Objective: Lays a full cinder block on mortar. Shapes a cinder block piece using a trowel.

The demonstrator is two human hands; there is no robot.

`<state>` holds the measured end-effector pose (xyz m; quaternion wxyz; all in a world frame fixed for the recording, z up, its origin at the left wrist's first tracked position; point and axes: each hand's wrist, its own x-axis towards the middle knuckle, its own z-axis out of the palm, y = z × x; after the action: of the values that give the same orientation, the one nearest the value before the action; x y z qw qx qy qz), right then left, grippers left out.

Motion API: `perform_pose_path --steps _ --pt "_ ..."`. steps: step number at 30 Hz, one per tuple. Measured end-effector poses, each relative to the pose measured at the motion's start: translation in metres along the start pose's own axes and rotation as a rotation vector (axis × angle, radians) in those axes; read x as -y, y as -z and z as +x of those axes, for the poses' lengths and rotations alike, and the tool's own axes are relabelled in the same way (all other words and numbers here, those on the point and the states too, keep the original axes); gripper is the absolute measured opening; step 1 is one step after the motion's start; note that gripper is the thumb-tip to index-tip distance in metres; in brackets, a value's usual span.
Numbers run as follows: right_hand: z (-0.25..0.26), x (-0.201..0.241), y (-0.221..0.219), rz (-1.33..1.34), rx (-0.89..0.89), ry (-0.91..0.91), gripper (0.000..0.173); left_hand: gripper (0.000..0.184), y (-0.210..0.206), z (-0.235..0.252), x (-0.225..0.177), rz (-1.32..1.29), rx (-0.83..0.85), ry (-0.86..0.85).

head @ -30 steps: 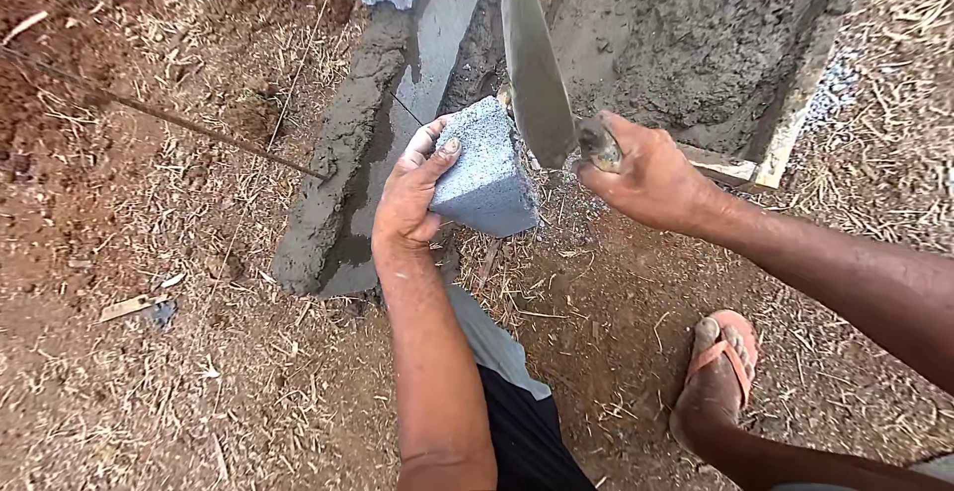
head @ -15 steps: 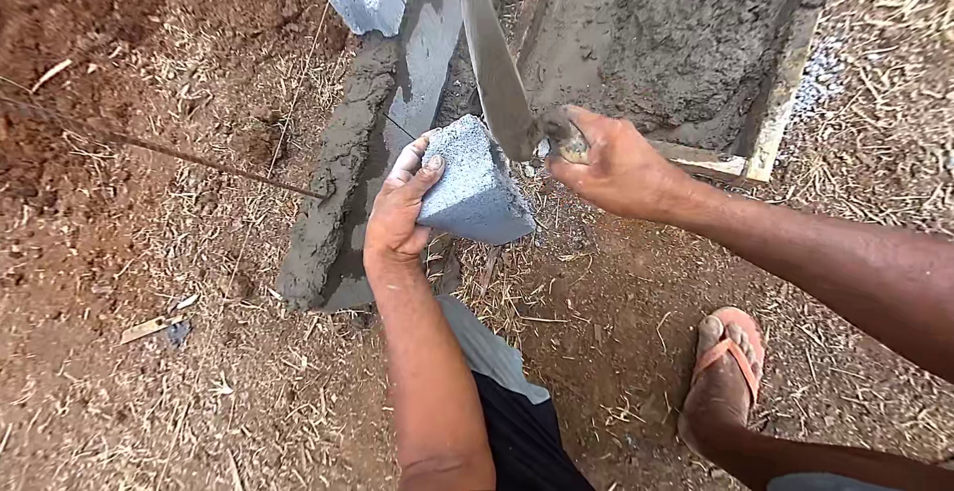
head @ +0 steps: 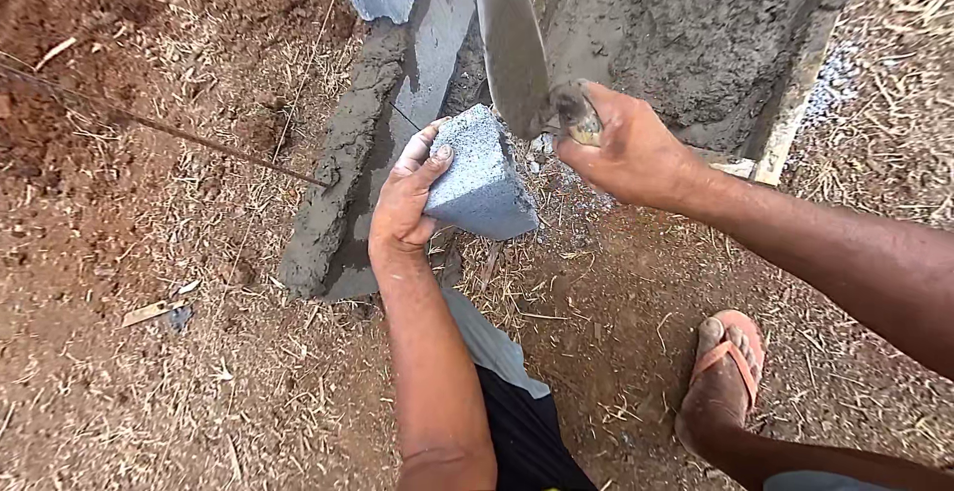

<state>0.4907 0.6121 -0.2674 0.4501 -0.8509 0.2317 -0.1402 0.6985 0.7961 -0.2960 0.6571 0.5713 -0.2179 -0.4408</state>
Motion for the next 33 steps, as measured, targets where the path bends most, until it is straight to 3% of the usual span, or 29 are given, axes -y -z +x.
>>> perform_pose_path --steps 4,8,12,17,22,29,33 --pt "0.002 0.000 -0.003 0.001 -0.020 0.042 0.038 0.040 0.002 0.000 0.000 0.017 0.012 0.002" --pt "-0.011 -0.018 -0.014 -0.060 0.198 -0.141 0.024 0.040 0.002 -0.001 0.002 0.016 0.003 -0.007" --pt "-0.004 0.006 0.008 -0.007 0.249 -0.209 0.033 0.039 0.001 -0.001 0.003 -0.003 0.013 -0.006" --pt "0.018 0.032 0.030 0.149 0.203 -0.150 0.029 0.040 0.003 0.001 0.003 0.020 0.025 -0.011" --pt "0.016 0.014 0.018 0.012 0.389 -0.277 0.033 0.041 0.004 0.001 0.003 0.013 0.022 -0.007" --pt "0.017 0.044 0.037 0.189 0.217 -0.170 0.025 0.040 0.005 0.001 0.003 0.043 0.039 -0.015" --pt "0.011 0.021 0.019 0.159 0.366 -0.300 0.026 0.039 0.002 -0.006 0.002 0.080 0.008 -0.009"
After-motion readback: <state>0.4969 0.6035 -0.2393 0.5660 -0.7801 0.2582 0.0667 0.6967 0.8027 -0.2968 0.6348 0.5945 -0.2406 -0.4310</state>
